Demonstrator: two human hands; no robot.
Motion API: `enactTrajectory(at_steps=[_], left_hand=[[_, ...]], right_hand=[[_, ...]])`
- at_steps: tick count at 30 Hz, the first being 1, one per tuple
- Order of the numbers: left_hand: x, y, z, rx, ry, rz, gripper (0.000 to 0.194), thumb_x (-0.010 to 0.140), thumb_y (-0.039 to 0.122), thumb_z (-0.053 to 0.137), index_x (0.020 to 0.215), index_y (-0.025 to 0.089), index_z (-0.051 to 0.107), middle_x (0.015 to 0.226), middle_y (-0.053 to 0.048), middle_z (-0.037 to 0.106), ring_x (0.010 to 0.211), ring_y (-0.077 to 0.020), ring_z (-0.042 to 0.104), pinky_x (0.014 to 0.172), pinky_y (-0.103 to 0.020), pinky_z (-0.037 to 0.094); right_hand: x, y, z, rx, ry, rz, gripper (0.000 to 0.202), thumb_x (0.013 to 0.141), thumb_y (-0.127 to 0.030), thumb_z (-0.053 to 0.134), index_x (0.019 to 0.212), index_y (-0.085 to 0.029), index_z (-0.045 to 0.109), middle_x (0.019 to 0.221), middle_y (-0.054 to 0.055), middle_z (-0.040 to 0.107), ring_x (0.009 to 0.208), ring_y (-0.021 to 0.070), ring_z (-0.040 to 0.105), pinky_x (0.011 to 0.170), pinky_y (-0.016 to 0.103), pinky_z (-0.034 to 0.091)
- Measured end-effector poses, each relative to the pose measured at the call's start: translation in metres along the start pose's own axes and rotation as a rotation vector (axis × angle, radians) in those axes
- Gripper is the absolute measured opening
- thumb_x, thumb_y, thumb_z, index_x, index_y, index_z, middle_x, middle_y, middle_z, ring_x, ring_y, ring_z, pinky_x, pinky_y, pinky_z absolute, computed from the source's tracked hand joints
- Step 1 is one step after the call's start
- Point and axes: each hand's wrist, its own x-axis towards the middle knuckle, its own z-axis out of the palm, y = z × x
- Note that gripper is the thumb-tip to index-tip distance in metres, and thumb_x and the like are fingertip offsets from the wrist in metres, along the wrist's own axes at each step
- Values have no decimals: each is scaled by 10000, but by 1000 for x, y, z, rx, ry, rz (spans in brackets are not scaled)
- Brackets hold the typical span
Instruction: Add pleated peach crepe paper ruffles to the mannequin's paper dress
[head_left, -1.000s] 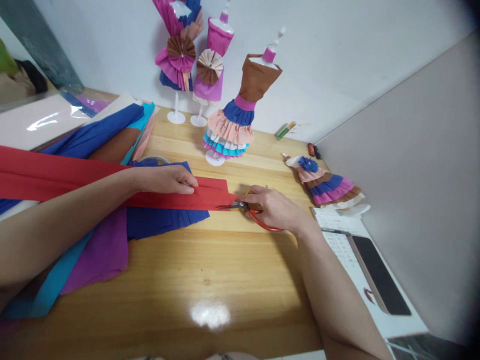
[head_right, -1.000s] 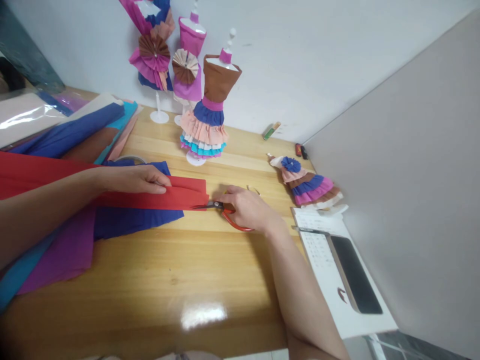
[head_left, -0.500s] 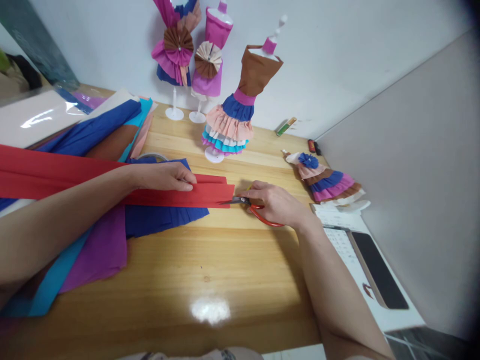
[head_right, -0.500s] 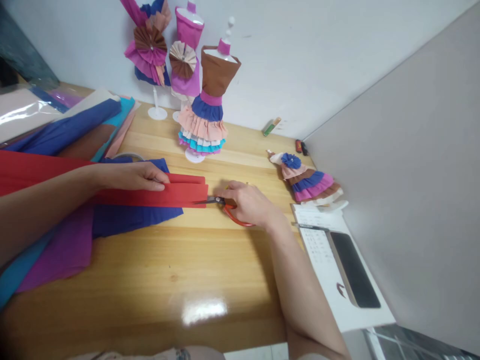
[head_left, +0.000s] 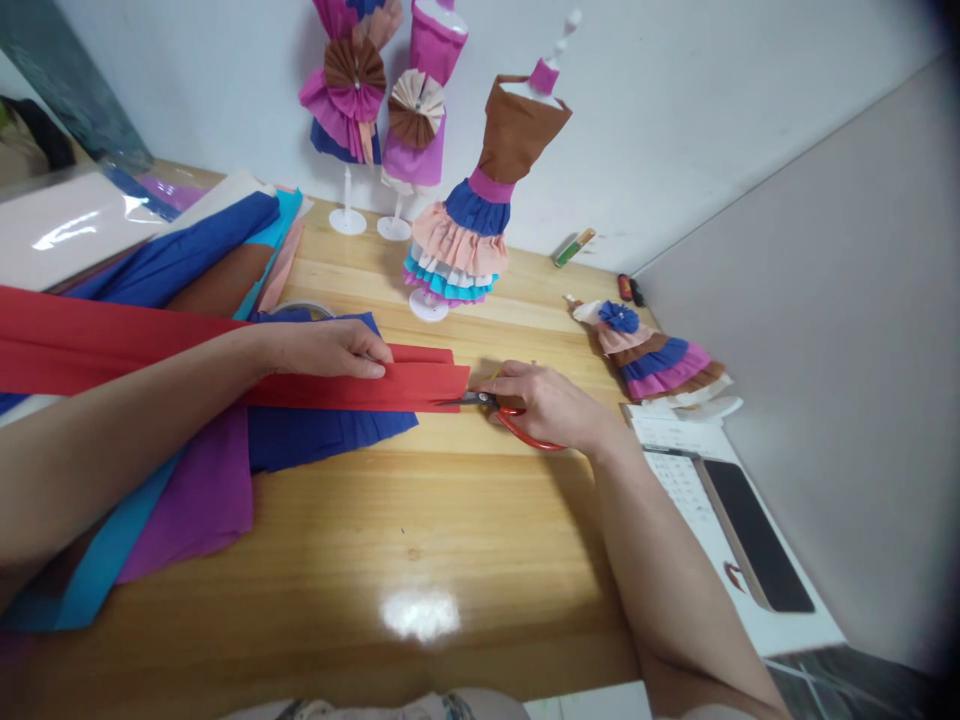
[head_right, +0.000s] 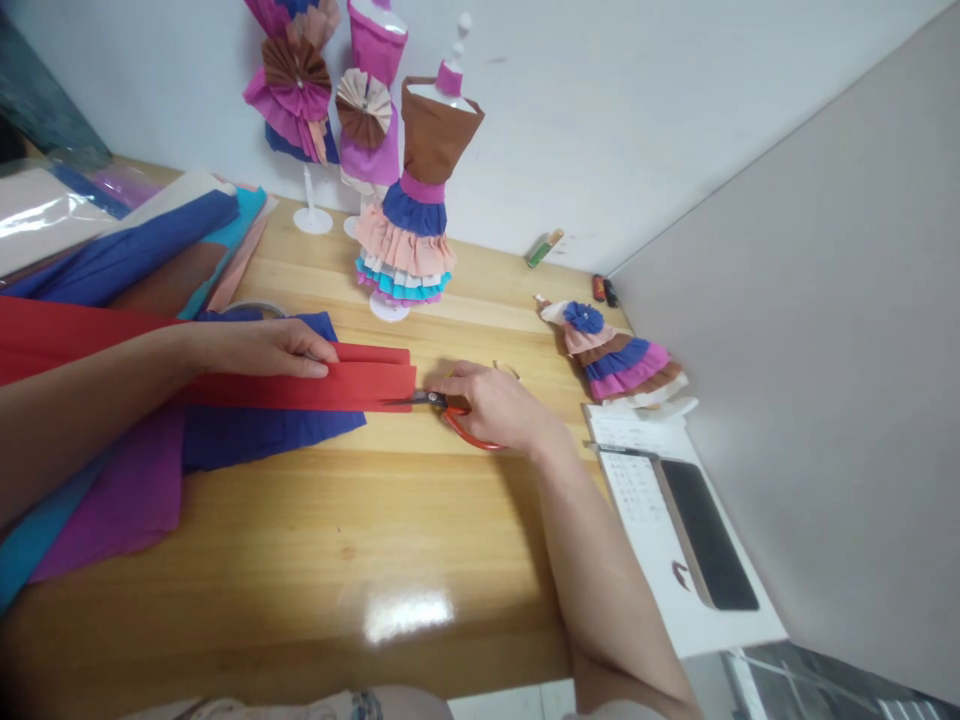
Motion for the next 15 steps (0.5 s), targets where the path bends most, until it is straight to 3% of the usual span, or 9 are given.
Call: enactTrajectory(at_steps=[2, 15], left_hand=[[0, 0, -1, -3, -55, -24, 281, 847, 377, 501, 731, 135, 581, 677, 13, 500, 650, -115, 450, 612, -194, 375], [0, -1, -1, 0, -54, -25, 284, 847, 384, 500, 721, 139, 571, 683, 14, 481, 643, -113, 438, 602, -197, 365]], right_hand=[[0, -1, -1, 4, -7, 2, 375, 852, -180, 566, 1194, -254, 701, 941, 63, 667, 773, 164, 612, 721, 257, 421], [0, 1, 0, 61, 5, -31, 409, 842, -145, 580, 1216, -262, 698, 1024, 63, 711, 777, 155, 655, 713, 242, 434]])
